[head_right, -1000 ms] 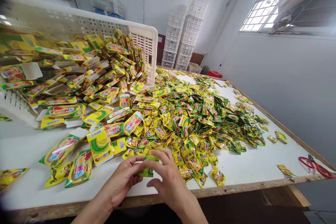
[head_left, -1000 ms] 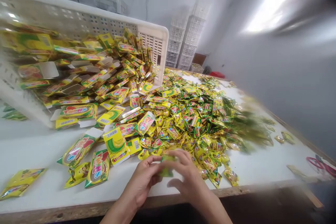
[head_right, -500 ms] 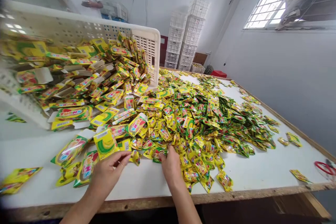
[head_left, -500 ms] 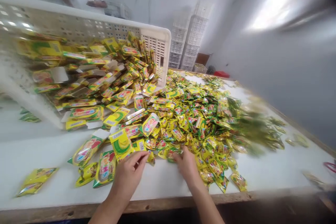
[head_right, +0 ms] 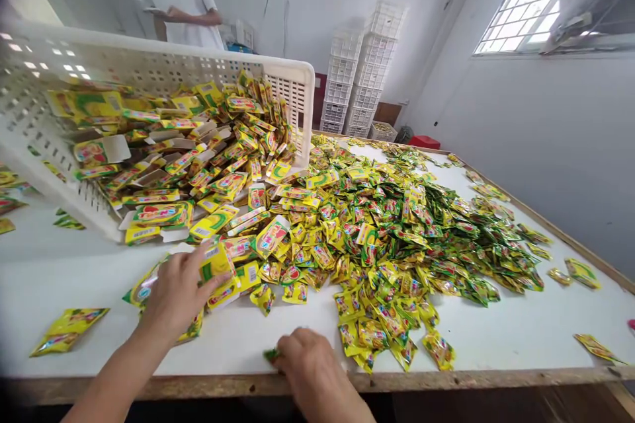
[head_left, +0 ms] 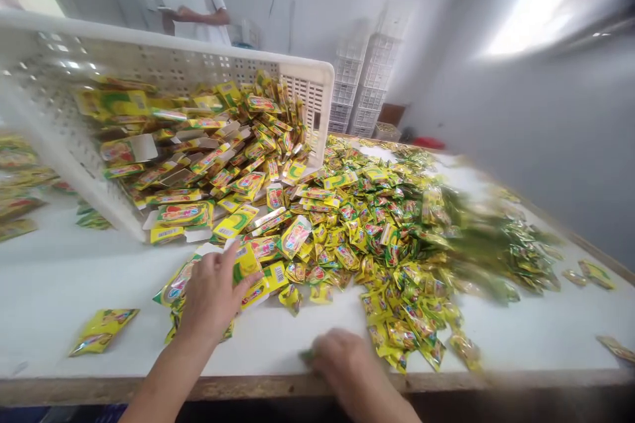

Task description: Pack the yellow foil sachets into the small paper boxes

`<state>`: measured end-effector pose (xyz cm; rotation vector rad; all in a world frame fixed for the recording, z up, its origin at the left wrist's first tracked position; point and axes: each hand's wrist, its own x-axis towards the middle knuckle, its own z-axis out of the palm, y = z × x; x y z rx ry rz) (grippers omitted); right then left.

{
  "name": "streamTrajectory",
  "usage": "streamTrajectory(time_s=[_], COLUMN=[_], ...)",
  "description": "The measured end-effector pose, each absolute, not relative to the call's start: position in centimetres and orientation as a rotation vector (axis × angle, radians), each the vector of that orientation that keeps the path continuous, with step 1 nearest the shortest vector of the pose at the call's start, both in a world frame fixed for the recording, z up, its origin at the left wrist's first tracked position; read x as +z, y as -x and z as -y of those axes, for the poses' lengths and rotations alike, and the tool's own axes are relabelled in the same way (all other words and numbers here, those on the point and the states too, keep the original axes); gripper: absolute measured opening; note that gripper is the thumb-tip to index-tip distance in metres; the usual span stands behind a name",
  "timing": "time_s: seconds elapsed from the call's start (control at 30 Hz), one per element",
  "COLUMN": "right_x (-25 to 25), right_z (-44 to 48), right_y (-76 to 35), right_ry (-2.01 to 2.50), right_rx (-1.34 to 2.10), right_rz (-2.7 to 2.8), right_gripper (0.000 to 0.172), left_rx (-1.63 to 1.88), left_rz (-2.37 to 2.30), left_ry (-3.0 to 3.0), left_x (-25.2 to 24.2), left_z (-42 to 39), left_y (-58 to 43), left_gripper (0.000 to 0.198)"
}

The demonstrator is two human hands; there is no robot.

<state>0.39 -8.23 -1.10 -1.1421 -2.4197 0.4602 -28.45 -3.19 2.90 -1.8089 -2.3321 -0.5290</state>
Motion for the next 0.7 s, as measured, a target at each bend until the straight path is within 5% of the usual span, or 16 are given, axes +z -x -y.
streamTrajectory(time_s=[0.07,0.17,0.27,0.47,0.7], right_x=[-0.4,0.2,-0.3,-1.9,-2.2], right_z=[9.8,11.0,10.8,8.3,7.7], right_y=[-0.8,-1.3,-1.3,-0.7,-1.5], right_ry=[1.116,1.21,1.302,1.417,1.305], right_rx=[0.53,0.7,0.906,1.114,1.218], right_rz=[2.515,2.397,2.153,1.722,1.651], right_gripper=[0.021,0.031,0.029,0.004,0.009], left_rx=[-0.37,-0.19,-0.146,-0.478,-0.446], left_rz=[2.076,1.821,1.774,1.809,1.787], left_ry=[2.07,2.377,2.462,2.691,2.82], left_x=[2.6,2.2,1.9,1.8,3.6], left_z=[3.3,3.6,3.3,0.9,1.2], left_y=[28.1,29.2,31.3,34.2,34.1], left_gripper=[0.055,0.092,0.103,0.075,0.074])
